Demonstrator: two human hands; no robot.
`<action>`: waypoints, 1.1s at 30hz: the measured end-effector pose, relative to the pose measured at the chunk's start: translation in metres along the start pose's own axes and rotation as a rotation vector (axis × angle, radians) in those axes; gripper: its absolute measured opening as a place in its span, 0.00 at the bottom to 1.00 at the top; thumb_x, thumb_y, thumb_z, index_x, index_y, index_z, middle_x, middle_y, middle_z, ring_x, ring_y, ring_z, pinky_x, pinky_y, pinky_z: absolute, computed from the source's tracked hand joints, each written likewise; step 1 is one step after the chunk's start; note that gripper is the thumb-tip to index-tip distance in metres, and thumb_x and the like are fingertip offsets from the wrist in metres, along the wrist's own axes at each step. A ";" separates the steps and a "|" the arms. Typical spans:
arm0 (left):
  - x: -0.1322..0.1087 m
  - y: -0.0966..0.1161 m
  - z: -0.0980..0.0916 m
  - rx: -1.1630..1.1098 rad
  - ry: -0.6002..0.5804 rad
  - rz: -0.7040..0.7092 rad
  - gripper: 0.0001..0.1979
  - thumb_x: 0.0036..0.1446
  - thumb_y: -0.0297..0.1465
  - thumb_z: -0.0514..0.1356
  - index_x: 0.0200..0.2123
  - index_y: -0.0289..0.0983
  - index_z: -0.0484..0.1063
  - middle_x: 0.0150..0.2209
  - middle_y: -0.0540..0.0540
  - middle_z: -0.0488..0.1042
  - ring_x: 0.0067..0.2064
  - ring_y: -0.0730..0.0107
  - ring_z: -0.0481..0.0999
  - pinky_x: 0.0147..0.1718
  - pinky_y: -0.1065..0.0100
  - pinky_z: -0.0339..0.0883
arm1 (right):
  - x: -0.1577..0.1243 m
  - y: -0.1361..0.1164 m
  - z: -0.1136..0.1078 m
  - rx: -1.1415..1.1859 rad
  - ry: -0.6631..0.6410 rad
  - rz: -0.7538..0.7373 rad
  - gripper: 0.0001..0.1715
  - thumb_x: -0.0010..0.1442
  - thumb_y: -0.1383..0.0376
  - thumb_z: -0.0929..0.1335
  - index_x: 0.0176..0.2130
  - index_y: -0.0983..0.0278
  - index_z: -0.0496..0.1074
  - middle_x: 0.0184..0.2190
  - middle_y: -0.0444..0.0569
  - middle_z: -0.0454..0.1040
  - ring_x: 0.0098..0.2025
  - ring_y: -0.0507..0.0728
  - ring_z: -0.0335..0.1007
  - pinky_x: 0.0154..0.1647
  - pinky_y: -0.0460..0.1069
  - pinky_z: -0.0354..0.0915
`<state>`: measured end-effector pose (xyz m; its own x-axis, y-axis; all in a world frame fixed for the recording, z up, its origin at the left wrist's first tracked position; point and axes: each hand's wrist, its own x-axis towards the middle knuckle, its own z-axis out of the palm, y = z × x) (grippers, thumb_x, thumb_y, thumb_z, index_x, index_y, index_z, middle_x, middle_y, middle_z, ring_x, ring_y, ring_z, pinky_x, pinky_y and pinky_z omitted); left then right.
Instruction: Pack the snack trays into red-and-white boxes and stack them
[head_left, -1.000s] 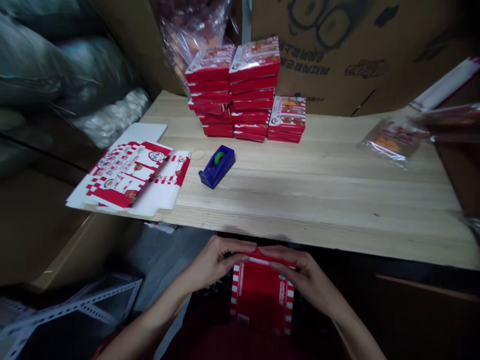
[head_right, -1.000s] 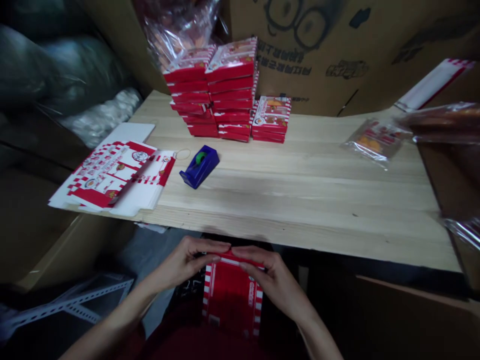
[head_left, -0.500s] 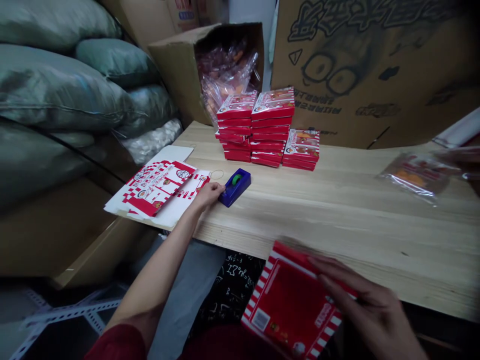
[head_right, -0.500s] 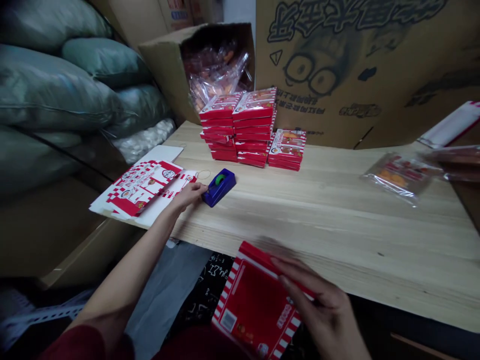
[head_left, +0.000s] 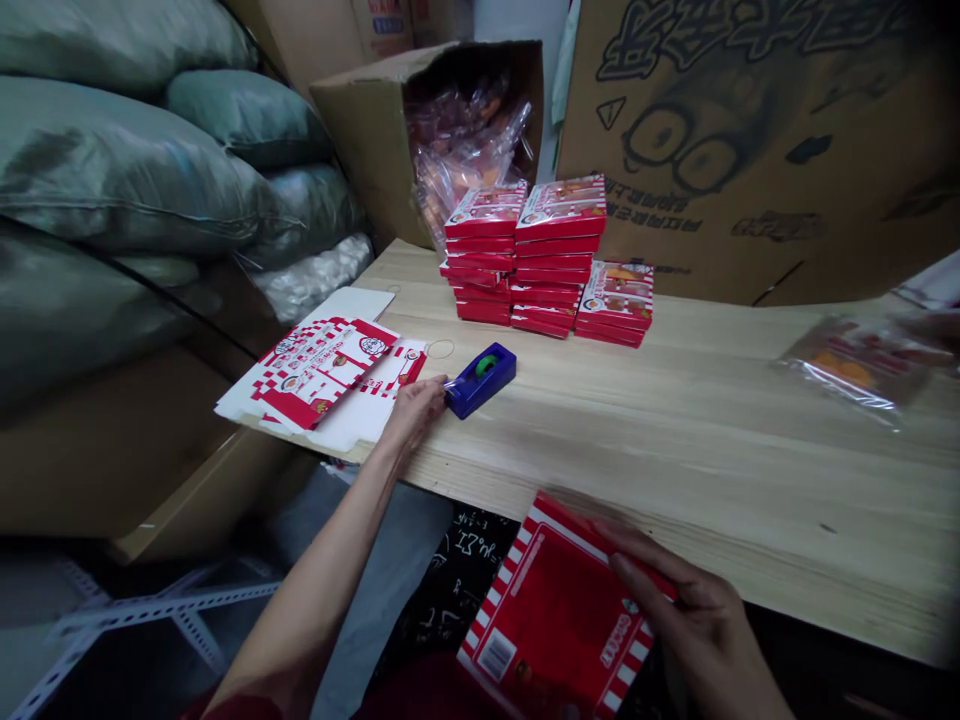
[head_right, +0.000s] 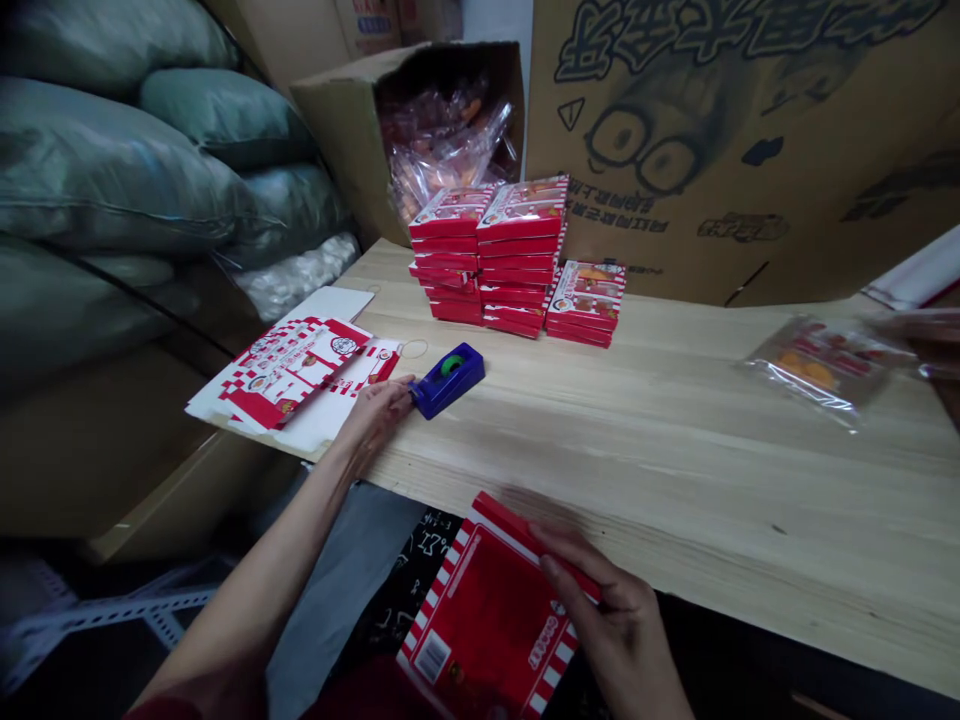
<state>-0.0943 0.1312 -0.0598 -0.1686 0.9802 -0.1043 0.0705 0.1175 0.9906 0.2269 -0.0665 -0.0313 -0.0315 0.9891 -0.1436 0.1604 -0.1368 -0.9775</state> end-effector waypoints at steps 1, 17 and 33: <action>-0.002 -0.006 -0.002 0.007 0.011 0.005 0.19 0.47 0.45 0.68 0.22 0.35 0.71 0.40 0.36 0.81 0.41 0.62 0.78 0.37 0.67 0.69 | 0.000 0.001 0.000 0.018 0.014 0.014 0.18 0.62 0.50 0.73 0.49 0.51 0.83 0.54 0.51 0.82 0.60 0.70 0.76 0.63 0.68 0.69; -0.170 0.103 0.085 -0.191 -0.170 0.112 0.09 0.59 0.37 0.68 0.42 0.40 0.80 0.31 0.50 0.80 0.31 0.68 0.80 0.36 0.63 0.78 | 0.011 -0.060 -0.001 -0.357 0.339 -0.693 0.25 0.69 0.75 0.66 0.57 0.50 0.76 0.61 0.47 0.75 0.62 0.63 0.73 0.60 0.63 0.73; -0.158 0.088 0.127 -0.456 -0.436 -0.089 0.39 0.58 0.35 0.71 0.67 0.39 0.57 0.27 0.50 0.81 0.27 0.68 0.81 0.35 0.65 0.76 | 0.020 -0.064 -0.010 -0.510 0.168 -0.735 0.35 0.71 0.75 0.62 0.70 0.49 0.62 0.64 0.51 0.69 0.63 0.61 0.70 0.63 0.62 0.73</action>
<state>0.0637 0.0069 0.0327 0.2682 0.9559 -0.1194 -0.3673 0.2161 0.9047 0.2258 -0.0379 0.0298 -0.1601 0.8177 0.5529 0.5748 0.5326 -0.6212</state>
